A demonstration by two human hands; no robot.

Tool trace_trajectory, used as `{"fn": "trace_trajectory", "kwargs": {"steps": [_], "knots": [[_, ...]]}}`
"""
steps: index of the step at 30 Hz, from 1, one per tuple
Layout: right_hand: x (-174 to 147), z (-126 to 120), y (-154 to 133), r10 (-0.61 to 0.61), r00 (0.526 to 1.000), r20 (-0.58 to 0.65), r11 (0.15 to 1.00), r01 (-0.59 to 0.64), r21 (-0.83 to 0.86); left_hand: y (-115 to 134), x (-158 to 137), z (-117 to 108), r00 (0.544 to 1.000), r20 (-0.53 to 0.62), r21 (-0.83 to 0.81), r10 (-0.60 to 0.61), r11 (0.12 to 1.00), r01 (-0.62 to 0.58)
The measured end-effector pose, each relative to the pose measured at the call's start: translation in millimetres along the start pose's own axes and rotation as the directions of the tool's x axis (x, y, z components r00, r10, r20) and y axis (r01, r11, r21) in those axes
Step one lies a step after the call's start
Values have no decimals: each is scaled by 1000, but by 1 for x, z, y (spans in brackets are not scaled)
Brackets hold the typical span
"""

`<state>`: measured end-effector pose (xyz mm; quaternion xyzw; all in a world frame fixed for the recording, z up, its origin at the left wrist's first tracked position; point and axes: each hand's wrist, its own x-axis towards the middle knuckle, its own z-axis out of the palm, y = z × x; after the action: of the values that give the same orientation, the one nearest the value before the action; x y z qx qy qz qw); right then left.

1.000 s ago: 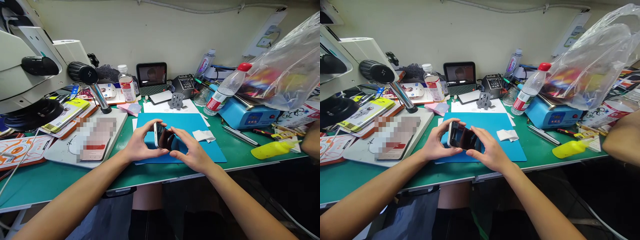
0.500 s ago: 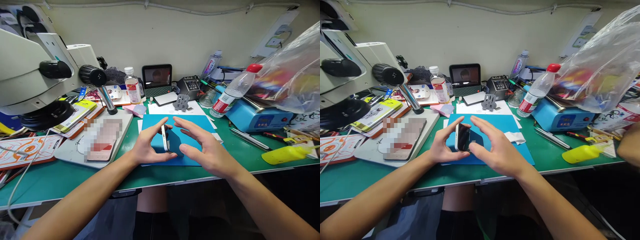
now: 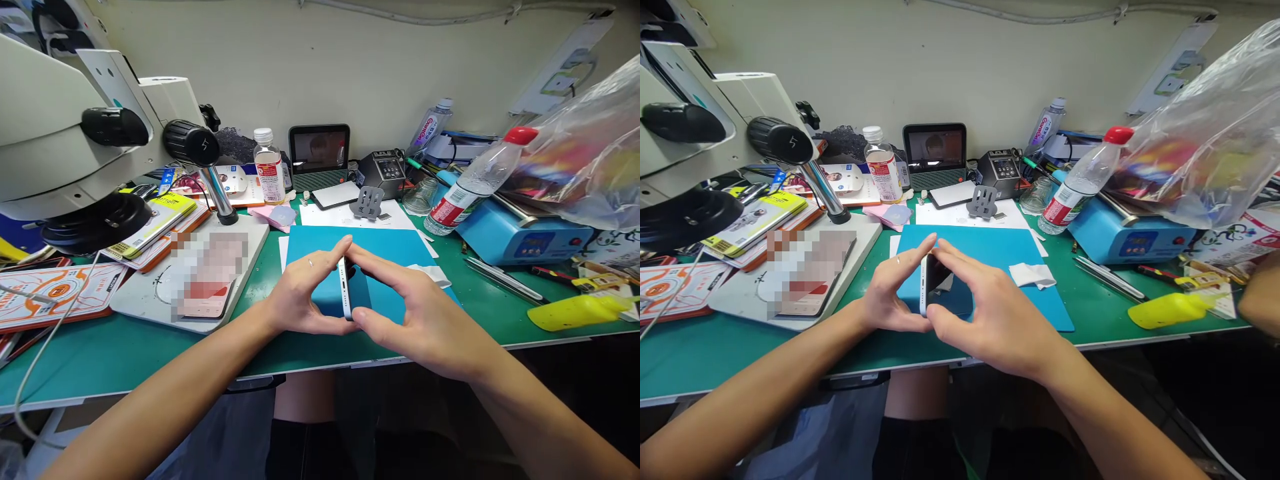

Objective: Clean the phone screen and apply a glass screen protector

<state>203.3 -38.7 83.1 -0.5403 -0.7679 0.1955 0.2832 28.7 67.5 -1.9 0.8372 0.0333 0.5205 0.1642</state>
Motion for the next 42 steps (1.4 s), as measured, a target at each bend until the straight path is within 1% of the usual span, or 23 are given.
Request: {"fn": "trace_trajectory", "kwargs": {"steps": [6,17,27,34,42], "knots": [[-1,0,-2,-1,1000,-3,999,1,-33,0,1,1,1000,-17,-22,24,999,-25],[-4,-1,-3,-8,1000,-5,998,8,-66,1,1,1,999,-4,-35,48,998,-48],[-6,1,-9,-69,997,-43,984,61,-166,0,1,3,997,-17,-35,82,996,-82],[-9,1,-7,-54,997,-47,983,45,-177,0,1,4,996,-20,-18,84,996,-84],[-11,1,-8,-75,996,-48,984,66,-168,1,1,2,997,7,-29,79,996,-79]]}}
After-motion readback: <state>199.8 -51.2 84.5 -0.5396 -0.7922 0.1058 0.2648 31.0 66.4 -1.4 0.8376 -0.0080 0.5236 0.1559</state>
